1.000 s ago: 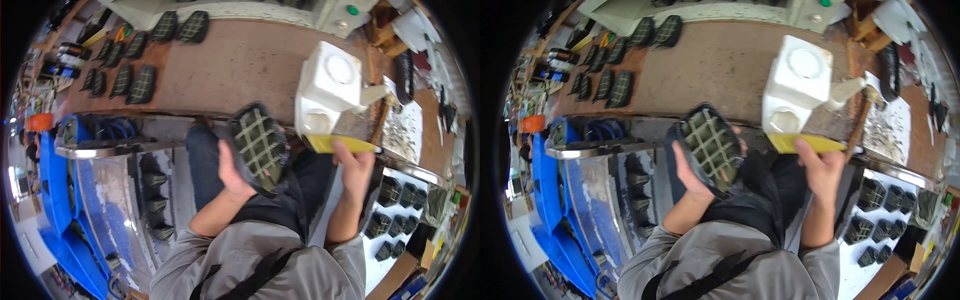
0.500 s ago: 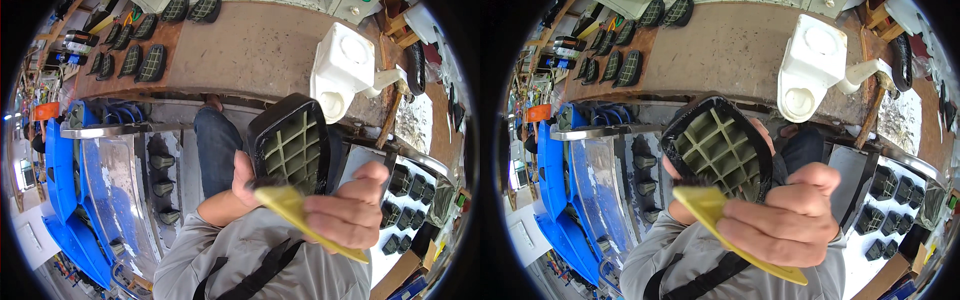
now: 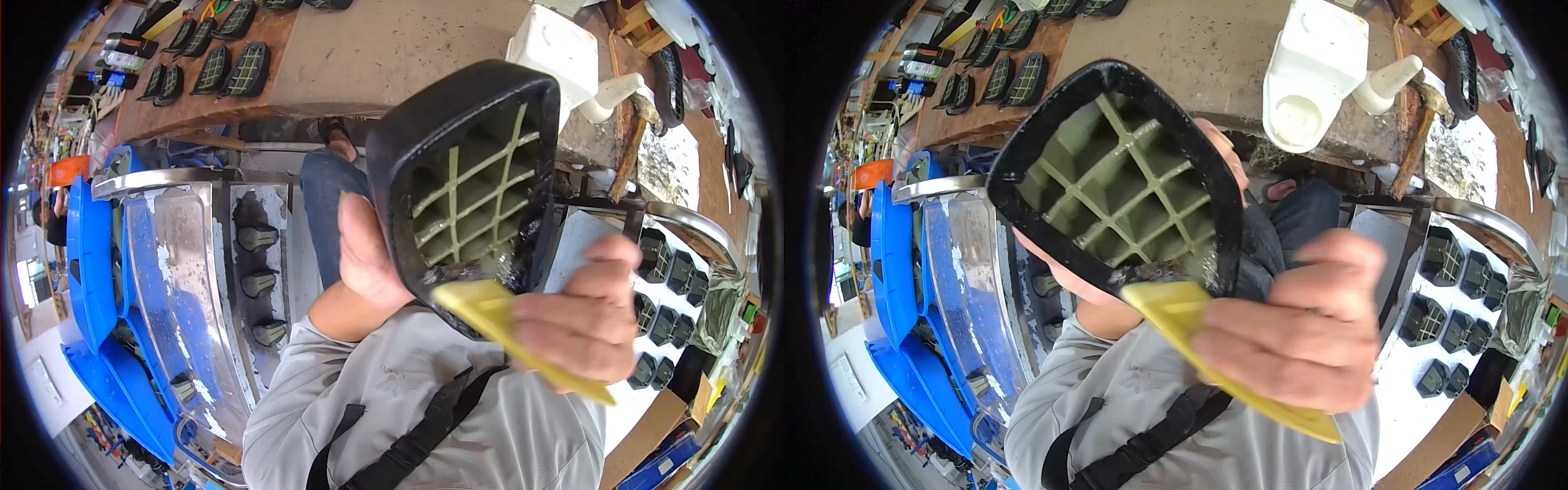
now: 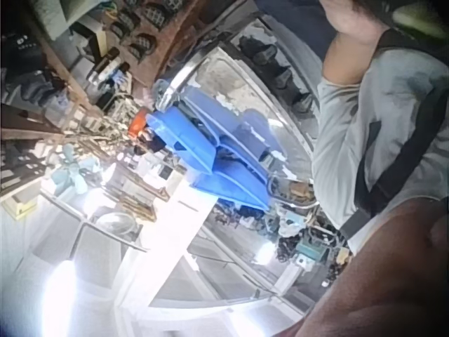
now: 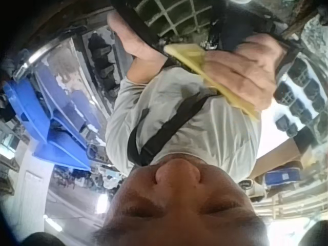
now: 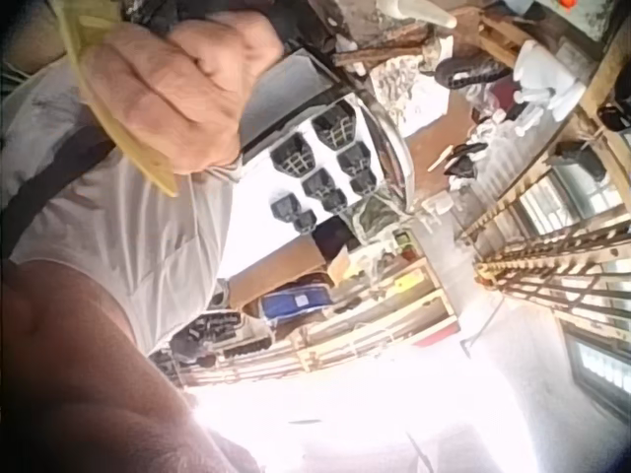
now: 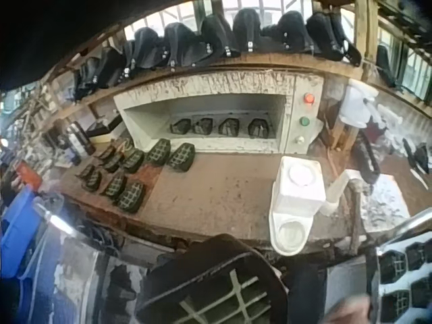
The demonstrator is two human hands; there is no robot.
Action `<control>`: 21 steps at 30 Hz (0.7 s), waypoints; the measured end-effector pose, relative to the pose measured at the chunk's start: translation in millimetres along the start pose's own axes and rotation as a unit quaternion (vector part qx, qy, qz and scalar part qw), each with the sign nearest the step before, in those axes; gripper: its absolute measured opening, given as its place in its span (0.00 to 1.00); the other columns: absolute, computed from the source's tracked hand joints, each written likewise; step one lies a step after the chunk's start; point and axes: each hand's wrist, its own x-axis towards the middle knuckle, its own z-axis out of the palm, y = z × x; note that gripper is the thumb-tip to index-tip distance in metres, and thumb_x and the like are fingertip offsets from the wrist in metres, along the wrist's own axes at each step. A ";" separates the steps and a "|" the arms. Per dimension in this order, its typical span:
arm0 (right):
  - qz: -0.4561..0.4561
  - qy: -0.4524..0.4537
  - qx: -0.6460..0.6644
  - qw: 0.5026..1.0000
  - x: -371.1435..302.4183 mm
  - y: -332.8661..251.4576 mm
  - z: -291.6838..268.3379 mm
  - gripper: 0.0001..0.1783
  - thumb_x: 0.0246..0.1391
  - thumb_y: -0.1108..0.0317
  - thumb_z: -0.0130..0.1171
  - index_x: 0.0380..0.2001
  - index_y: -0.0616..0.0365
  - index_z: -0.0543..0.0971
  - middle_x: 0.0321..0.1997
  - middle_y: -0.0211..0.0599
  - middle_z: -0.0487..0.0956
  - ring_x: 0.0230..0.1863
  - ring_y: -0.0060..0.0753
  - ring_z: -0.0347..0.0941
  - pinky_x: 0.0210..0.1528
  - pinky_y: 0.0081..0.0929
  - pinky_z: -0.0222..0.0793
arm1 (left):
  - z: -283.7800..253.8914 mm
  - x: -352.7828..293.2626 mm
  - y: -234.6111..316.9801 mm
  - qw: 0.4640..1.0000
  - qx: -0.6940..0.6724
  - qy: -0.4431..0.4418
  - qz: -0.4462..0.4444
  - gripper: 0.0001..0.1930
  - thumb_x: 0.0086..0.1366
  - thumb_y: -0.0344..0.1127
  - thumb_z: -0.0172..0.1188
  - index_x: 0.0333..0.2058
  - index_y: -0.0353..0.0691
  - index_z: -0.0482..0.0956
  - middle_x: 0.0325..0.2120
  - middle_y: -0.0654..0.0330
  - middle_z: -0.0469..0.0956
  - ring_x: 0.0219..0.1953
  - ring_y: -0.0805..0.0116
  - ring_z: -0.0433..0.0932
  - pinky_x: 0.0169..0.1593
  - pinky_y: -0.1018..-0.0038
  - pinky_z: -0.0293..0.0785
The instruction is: The recorder is applying glue to the edges and interior grids of rubber shoe soles using a small brush.
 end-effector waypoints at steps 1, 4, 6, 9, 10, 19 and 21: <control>-0.001 -0.004 0.001 1.000 -3.8 -3.7 -3.0 0.05 0.40 0.67 0.64 0.25 0.49 0.84 0.28 0.21 0.81 0.24 0.20 0.62 0.40 0.29 0.59 | -3.7 -1.9 1.5 1.000 0.004 0.000 0.008 0.57 0.45 0.81 0.41 0.61 0.35 0.53 0.55 0.42 0.58 0.55 0.48 0.63 0.55 0.55 0.64; -0.146 -0.063 0.218 0.963 -11.1 -3.7 -14.8 0.06 0.49 0.62 0.59 0.25 0.50 0.82 0.26 0.26 0.81 0.24 0.23 0.61 0.44 0.34 0.55 | -24.1 -11.6 10.0 0.993 0.001 -0.109 0.048 0.41 0.62 0.65 0.43 0.63 0.39 0.52 0.61 0.52 0.57 0.62 0.56 0.58 0.64 0.57 0.54; -0.091 -0.053 0.114 0.988 -3.5 -4.3 -17.0 0.04 0.48 0.64 0.59 0.25 0.49 0.82 0.26 0.22 0.80 0.23 0.21 0.60 0.45 0.32 0.55 | -1.0 -13.1 13.6 0.997 0.011 -0.052 0.051 0.38 0.65 0.61 0.41 0.61 0.35 0.54 0.59 0.52 0.61 0.60 0.56 0.62 0.63 0.59 0.57; -0.057 -0.069 0.063 0.994 -11.9 -10.9 -13.8 0.04 0.43 0.67 0.61 0.26 0.47 0.82 0.27 0.18 0.80 0.22 0.18 0.60 0.45 0.30 0.55 | -15.2 -15.3 18.6 0.988 0.059 -0.099 0.105 0.36 0.66 0.60 0.39 0.61 0.34 0.55 0.59 0.51 0.61 0.59 0.56 0.64 0.62 0.60 0.59; -0.107 -0.091 0.117 0.983 -14.0 -12.6 -24.3 0.06 0.39 0.67 0.60 0.25 0.49 0.83 0.27 0.20 0.80 0.23 0.20 0.61 0.42 0.30 0.58 | -13.9 -14.0 18.0 0.988 0.057 -0.100 0.106 0.36 0.66 0.60 0.39 0.61 0.34 0.55 0.59 0.51 0.61 0.59 0.56 0.64 0.62 0.60 0.59; -0.164 -0.157 0.144 0.963 -7.6 -24.8 -53.6 0.07 0.39 0.68 0.58 0.24 0.46 0.83 0.28 0.17 0.80 0.24 0.18 0.64 0.40 0.27 0.60 | 17.9 -16.2 34.9 0.964 -0.029 -0.196 0.179 0.31 0.69 0.54 0.38 0.57 0.30 0.62 0.54 0.47 0.68 0.55 0.55 0.69 0.59 0.60 0.65; -0.094 0.091 0.189 0.973 -18.8 -19.9 -40.9 0.04 0.40 0.66 0.65 0.24 0.48 0.82 0.28 0.20 0.80 0.26 0.18 0.66 0.36 0.24 0.56 | 20.6 -21.8 36.9 0.940 -0.094 -0.286 0.159 0.30 0.68 0.52 0.41 0.57 0.30 0.61 0.53 0.46 0.68 0.54 0.54 0.69 0.59 0.60 0.66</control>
